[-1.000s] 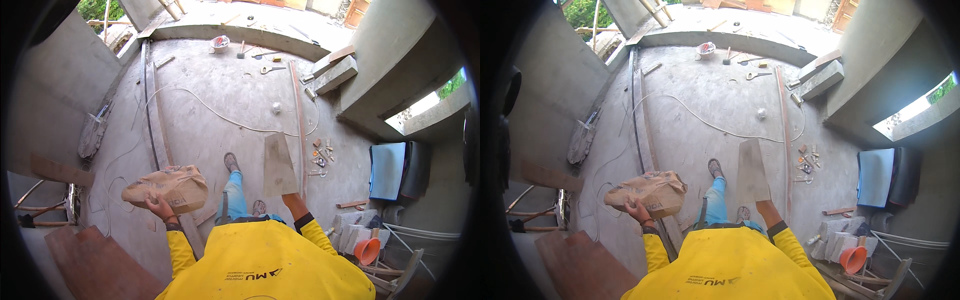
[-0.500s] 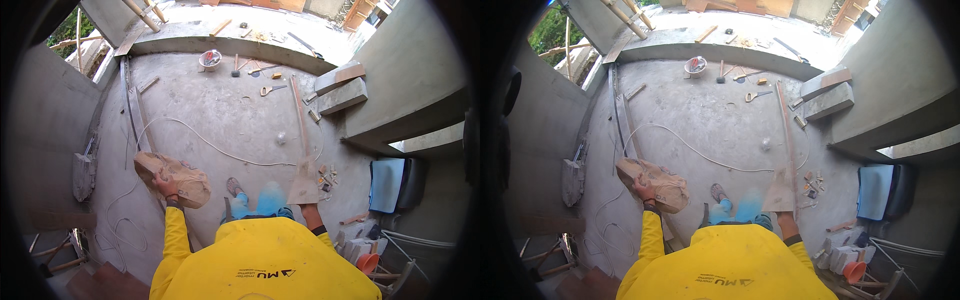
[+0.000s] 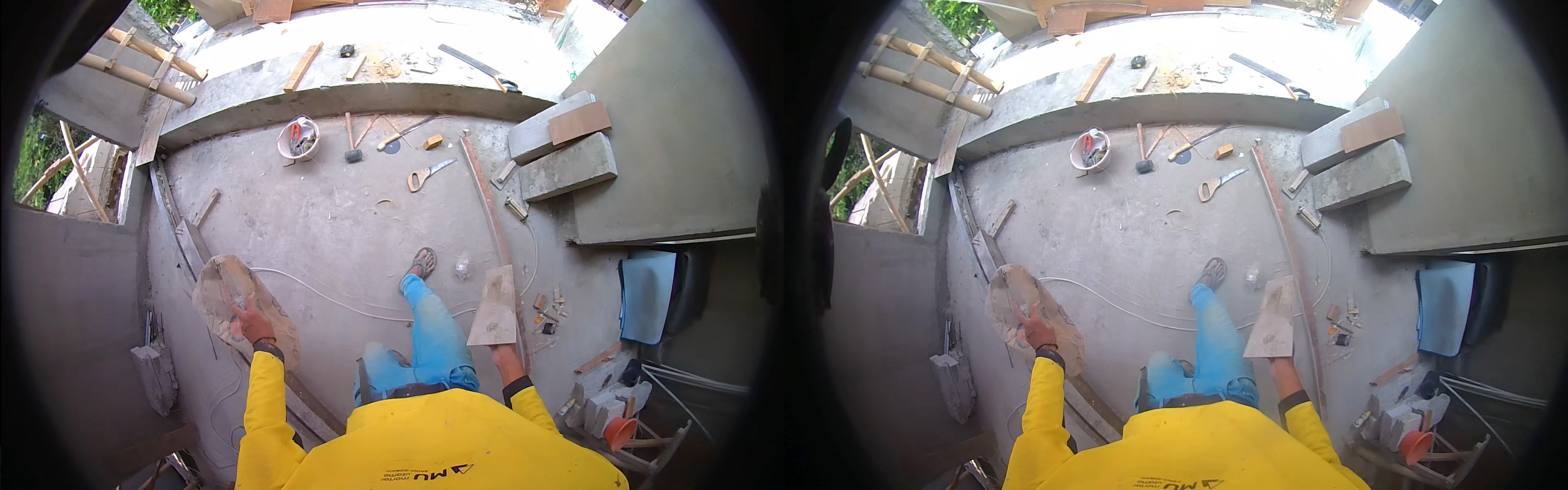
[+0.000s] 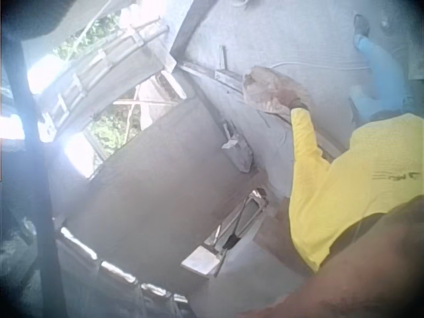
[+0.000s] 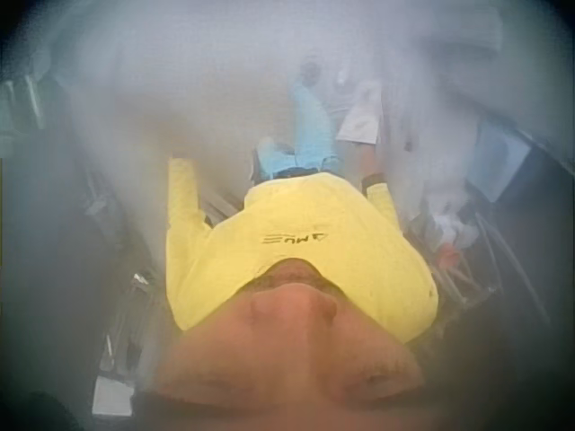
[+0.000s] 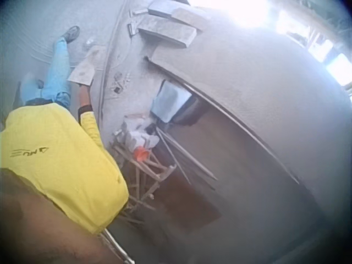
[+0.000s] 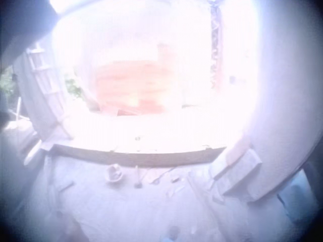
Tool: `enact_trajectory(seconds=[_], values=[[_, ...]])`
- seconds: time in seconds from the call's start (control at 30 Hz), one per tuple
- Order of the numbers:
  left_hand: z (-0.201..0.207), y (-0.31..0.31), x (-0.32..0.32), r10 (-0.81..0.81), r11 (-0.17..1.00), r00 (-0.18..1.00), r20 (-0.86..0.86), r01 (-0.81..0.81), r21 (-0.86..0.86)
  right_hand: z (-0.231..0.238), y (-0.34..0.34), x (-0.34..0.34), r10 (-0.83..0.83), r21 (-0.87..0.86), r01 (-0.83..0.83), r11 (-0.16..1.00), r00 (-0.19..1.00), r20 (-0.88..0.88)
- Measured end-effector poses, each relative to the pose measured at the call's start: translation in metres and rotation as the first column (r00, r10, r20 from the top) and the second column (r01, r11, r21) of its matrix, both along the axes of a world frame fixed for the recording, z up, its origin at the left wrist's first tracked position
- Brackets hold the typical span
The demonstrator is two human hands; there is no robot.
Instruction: The person receives a tile, walks to a work area, and sits on the floor. They use a hand saw to cut the tile along a marked line, then measure the cut piece with a tape measure.
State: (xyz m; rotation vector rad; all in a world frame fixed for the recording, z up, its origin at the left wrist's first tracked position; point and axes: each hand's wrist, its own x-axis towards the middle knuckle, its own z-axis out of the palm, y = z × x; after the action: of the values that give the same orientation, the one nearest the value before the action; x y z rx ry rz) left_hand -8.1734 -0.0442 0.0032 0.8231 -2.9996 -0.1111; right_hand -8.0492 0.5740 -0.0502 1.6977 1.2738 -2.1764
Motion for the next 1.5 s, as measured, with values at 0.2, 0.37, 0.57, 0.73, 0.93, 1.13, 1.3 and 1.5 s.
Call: enact_trajectory(seconds=[0.2, 0.37, 0.57, 0.73, 0.93, 1.13, 1.3, 1.5], values=[[-0.106, 0.064, -0.133, -0.092, 0.963, 0.885, 0.457, 0.196, -0.187, -0.063, -0.029, -0.159, 0.065, -0.174, -0.077, 0.982, 0.995, -0.072], [-0.186, 0.219, -0.226, -0.42, 0.43, 0.879, 0.225, -0.026, 0.903, -0.159, -0.083, -0.225, 0.233, -0.265, -0.318, 0.911, 0.923, -0.306], [-0.277, 0.337, -0.252, -0.235, -0.485, 0.771, 0.591, -0.621, 0.616, -0.269, -0.125, -0.272, 0.149, -0.558, -0.235, 0.796, 0.969, -0.196], [-0.333, 0.307, -0.291, -0.006, -0.332, 0.862, 0.507, -0.48, 0.812, -0.417, 0.041, -0.269, 0.739, 0.403, -0.852, 0.333, 0.501, 0.45], [-0.391, 0.316, -0.399, 0.05, 0.083, 0.987, 0.152, -0.156, 0.984, -0.548, 0.284, -0.164, 0.329, 0.263, -0.923, 0.28, 0.35, 0.877], [-0.412, 0.391, -0.487, -0.12, 0.104, 0.973, -0.199, 0.212, 0.972, -0.623, 0.282, -0.114, 0.13, 0.421, -0.907, -0.027, 0.415, 0.901], [-0.428, 0.411, -0.51, -0.118, -0.147, 0.966, -0.228, 0.21, 0.966, -0.603, 0.271, -0.112, 0.244, 0.392, -0.889, -0.236, 0.336, 0.91], [-0.438, 0.419, -0.521, -0.048, -0.147, 0.972, -0.231, 0.222, 0.964, -0.603, 0.173, -0.108, 0.351, 0.389, -0.885, -0.257, 0.29, 0.89]])
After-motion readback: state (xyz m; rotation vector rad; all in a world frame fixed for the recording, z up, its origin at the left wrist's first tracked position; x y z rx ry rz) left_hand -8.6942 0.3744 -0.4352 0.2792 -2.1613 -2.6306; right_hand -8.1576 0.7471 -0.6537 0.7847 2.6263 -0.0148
